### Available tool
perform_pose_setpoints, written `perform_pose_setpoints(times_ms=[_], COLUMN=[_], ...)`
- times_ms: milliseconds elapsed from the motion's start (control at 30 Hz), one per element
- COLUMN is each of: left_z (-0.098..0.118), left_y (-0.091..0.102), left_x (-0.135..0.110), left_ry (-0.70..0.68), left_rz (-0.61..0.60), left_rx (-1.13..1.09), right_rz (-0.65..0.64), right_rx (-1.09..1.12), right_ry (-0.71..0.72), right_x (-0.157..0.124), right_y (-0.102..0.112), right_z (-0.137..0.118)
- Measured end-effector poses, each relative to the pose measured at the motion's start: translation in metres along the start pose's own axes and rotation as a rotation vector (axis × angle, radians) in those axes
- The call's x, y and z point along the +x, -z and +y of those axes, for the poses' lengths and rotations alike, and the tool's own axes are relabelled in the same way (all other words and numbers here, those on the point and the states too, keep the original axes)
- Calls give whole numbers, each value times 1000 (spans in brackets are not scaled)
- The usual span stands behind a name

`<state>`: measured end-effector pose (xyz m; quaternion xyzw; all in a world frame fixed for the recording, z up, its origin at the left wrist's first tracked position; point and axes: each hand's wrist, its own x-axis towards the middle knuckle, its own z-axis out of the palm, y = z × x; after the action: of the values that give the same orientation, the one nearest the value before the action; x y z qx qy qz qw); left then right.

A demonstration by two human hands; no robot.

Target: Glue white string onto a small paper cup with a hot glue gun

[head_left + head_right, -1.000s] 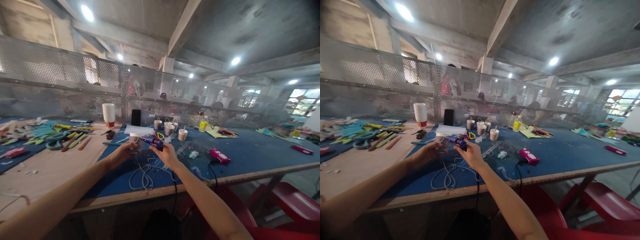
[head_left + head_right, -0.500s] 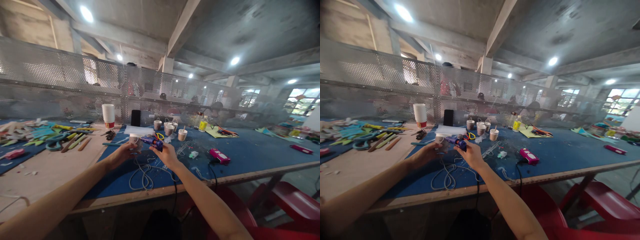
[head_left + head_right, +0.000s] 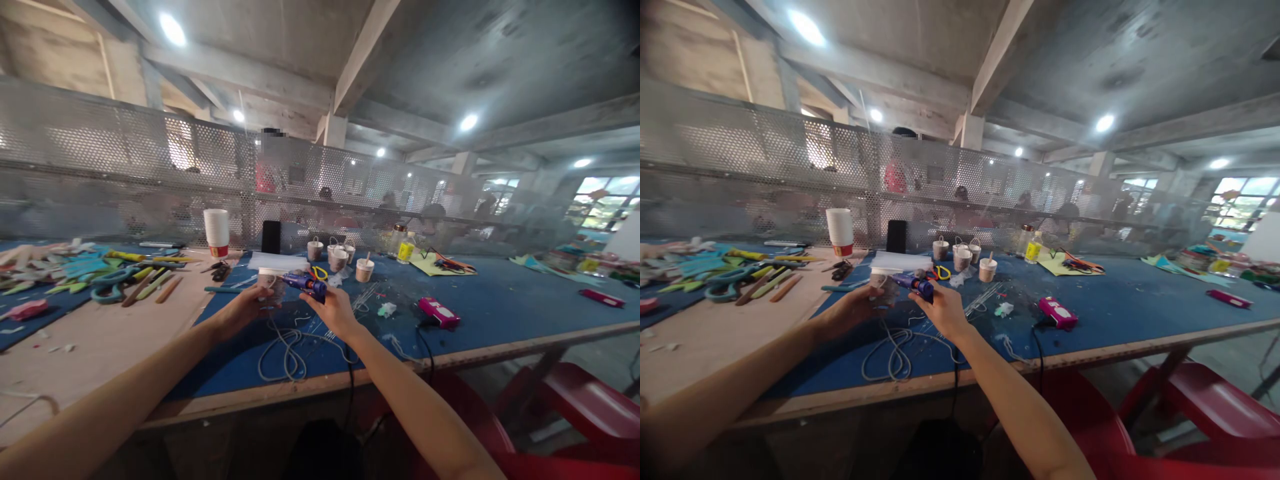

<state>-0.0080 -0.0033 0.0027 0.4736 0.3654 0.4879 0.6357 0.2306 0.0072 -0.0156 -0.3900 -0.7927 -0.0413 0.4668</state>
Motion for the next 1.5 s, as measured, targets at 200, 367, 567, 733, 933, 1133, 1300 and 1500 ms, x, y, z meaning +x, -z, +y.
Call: perform_pose_setpoints(times_ms=[200,367,567,733,933,1133,1300,1500], left_z=[-2,-1,-1,-2,-1,0,0,1], left_y=[2,1,4,4,2,2,2,1], left_x=[1,0,1,2,1,1,-1,0], left_ry=[0,19,12,14,14,16,16,12], left_rz=[-9,8,-11,-3,-1,-8,-15,-7], left_rx=[-17,-35,-26,-31,-28,-29,-36,-35], right_rz=[-6,-7,-2,19,5,2,-4,-18], right_rx=[-18,-14,-22,-14,-23,-28,-12,-14], right_ry=[-8,-9,-9,3,-1,-4,-11,-27], right_x=[0,0,0,0,0,-1,0,0], right_y=[1,0,0,2,2,0,2,4], right_z=[0,1,2,0,0,2,1,-1])
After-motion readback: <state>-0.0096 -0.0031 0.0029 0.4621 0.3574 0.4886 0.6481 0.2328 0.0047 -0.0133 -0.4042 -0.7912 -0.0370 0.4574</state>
